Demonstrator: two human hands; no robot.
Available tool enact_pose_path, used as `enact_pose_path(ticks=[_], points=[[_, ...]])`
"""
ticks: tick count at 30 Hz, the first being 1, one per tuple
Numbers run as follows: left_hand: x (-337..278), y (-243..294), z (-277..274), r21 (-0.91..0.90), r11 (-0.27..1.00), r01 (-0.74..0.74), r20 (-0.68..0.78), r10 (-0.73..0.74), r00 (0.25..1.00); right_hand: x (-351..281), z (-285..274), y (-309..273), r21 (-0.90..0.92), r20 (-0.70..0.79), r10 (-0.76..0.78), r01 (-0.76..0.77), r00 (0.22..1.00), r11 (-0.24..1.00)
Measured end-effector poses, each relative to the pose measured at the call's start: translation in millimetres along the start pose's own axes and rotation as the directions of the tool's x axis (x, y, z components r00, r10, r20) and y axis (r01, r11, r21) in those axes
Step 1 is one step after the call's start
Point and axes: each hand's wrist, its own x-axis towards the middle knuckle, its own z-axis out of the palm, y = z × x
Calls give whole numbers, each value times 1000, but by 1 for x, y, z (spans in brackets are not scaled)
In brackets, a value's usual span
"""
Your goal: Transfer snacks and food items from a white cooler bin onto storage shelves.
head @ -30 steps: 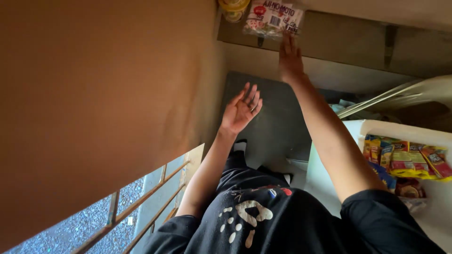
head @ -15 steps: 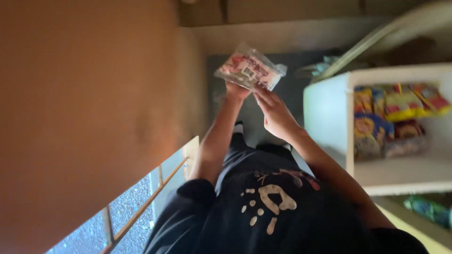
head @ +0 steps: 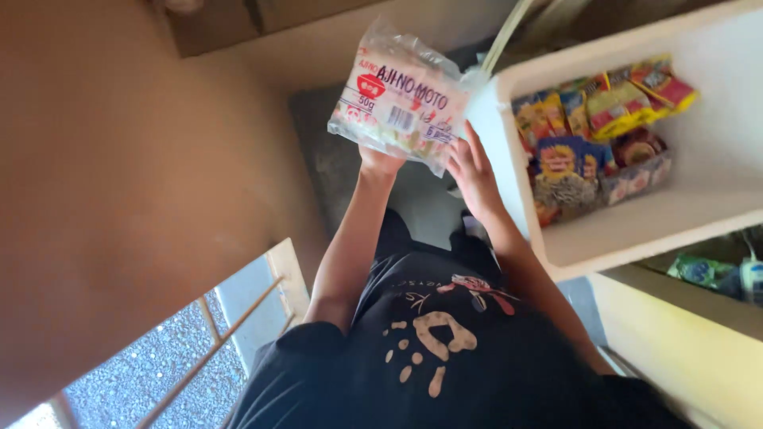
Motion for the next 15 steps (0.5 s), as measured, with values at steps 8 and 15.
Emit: enact_pose_path(ticks=[8,15], points=[[6,-144,3,-57,989,136,-216,-146,965,-47,-111,-42,-94,-143,-17,4,990,996],[40,-262,73,-58,914,401,-318,-398,861,-91,-227,-132,121,-44,72,-66,996,990]])
